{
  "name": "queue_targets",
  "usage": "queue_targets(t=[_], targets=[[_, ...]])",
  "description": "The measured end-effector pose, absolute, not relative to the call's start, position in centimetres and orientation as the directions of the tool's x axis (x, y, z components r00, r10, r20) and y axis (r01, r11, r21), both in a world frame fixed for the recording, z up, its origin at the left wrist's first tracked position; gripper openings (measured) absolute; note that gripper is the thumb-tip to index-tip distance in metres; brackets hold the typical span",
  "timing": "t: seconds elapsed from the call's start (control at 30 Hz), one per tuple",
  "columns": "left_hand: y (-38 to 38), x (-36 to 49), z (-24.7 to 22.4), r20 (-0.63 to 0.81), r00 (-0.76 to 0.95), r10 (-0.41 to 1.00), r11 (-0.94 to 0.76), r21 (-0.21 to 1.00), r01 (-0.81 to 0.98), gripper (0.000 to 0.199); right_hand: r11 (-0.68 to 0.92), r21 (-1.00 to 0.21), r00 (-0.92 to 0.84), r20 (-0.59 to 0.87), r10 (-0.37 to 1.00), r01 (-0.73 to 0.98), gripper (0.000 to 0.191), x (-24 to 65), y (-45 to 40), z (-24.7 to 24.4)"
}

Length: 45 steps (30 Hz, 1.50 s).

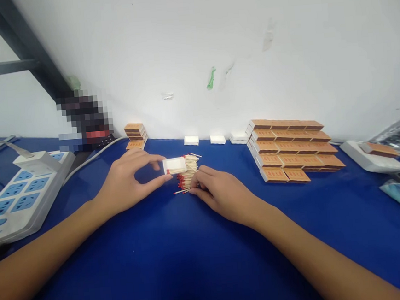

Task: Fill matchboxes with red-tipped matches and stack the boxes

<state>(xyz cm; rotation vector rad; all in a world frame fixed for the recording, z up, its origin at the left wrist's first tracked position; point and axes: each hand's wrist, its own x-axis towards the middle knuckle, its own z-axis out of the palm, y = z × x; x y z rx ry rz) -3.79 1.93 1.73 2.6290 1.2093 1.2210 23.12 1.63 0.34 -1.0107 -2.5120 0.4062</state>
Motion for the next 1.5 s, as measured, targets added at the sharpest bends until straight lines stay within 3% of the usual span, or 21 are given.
queue_targets(t=[0.67, 0.97, 1.5], targets=[[1.9, -3.7, 1.4, 0.650, 0.434, 0.624, -0.729, 0.284, 0.623, 0.026, 0.729, -0.436, -0.686, 0.288, 0.668, 0.527, 0.009, 22.1, 0.8, -0.3], [1.8, -3.7, 1.5, 0.639, 0.436, 0.634, -0.722, 0.287, 0.629, 0.027, 0.765, -0.399, -0.705, 0.319, 0.633, 0.506, 0.023, 22.2, 0.8, -0.6], [1.8, -3.9, 1.3, 0.602, 0.441, 0.666, -0.702, 0.304, 0.645, 0.028, 0.714, -0.413, -0.701, 0.216, 0.680, 0.566, 0.007, 21.7, 0.4, 0.1]])
